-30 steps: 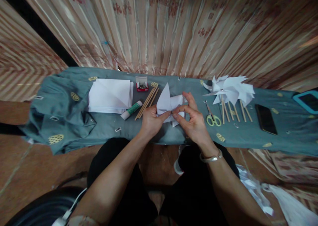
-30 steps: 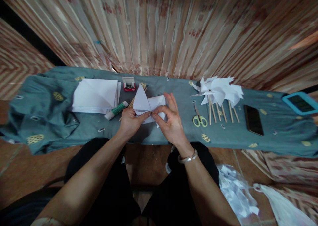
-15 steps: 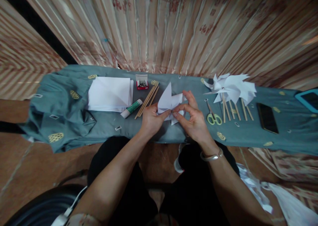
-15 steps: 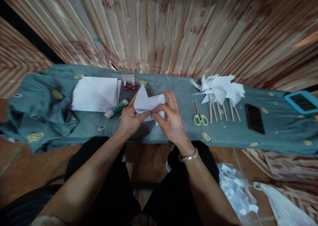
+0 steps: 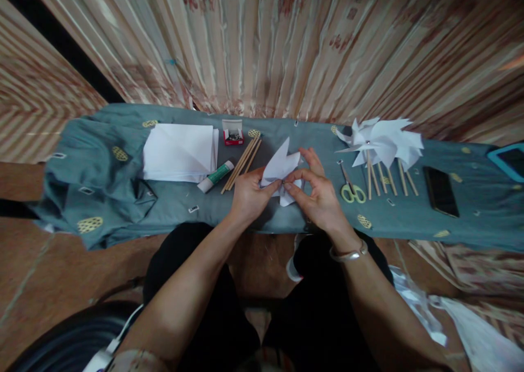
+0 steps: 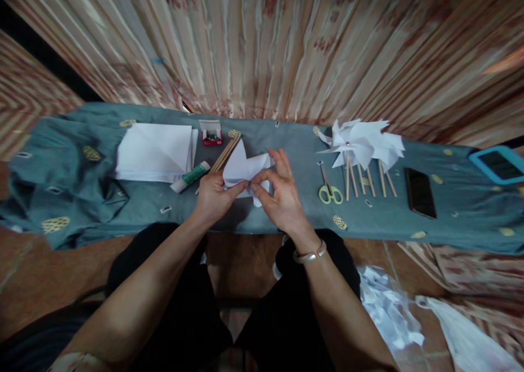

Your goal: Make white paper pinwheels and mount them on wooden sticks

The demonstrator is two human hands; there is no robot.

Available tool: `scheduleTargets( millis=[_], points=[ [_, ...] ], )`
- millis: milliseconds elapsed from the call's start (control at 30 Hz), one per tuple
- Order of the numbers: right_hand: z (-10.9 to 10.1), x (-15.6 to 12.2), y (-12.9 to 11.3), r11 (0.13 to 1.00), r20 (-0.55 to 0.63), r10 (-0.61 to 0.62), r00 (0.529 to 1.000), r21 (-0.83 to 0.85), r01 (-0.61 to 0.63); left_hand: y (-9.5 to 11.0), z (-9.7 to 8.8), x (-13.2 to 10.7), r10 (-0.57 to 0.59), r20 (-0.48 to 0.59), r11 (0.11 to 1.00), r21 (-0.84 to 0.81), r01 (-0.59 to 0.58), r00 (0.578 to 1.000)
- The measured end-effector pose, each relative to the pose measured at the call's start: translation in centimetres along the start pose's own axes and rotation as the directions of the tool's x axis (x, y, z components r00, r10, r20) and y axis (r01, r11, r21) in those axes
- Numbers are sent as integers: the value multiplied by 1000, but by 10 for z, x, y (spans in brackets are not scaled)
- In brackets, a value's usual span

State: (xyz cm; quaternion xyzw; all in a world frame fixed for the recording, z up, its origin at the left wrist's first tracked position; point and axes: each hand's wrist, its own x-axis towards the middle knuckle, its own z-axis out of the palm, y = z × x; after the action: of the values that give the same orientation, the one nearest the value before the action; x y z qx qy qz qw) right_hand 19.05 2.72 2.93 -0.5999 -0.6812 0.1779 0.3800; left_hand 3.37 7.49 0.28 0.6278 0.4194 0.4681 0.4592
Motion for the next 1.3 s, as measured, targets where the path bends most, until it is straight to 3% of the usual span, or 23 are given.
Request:
scheduleTargets(
  millis=[333, 700, 1033, 1167, 1300],
  points=[
    [6, 0, 5, 997, -31, 46, 998, 64, -44, 1, -1, -2, 42, 41, 984, 174, -49, 998],
    [10, -1, 4, 994, -102, 61, 993, 95, -52, 0, -4, 0, 24, 63, 995, 94, -30, 998],
    [23, 0, 1, 985, -320, 150, 935, 132, -112, -6, -3, 2, -8, -9, 999, -37, 8, 1000],
    [28, 0, 3, 955, -293, 245, 924, 239, -177, -7, -4, 3, -47, -30, 995, -84, 44, 998],
    [28, 0, 1, 869, -166, 349, 922, 426, -252, -6, -4, 3, -87, -31, 987, -141, 82, 996]
  ],
)
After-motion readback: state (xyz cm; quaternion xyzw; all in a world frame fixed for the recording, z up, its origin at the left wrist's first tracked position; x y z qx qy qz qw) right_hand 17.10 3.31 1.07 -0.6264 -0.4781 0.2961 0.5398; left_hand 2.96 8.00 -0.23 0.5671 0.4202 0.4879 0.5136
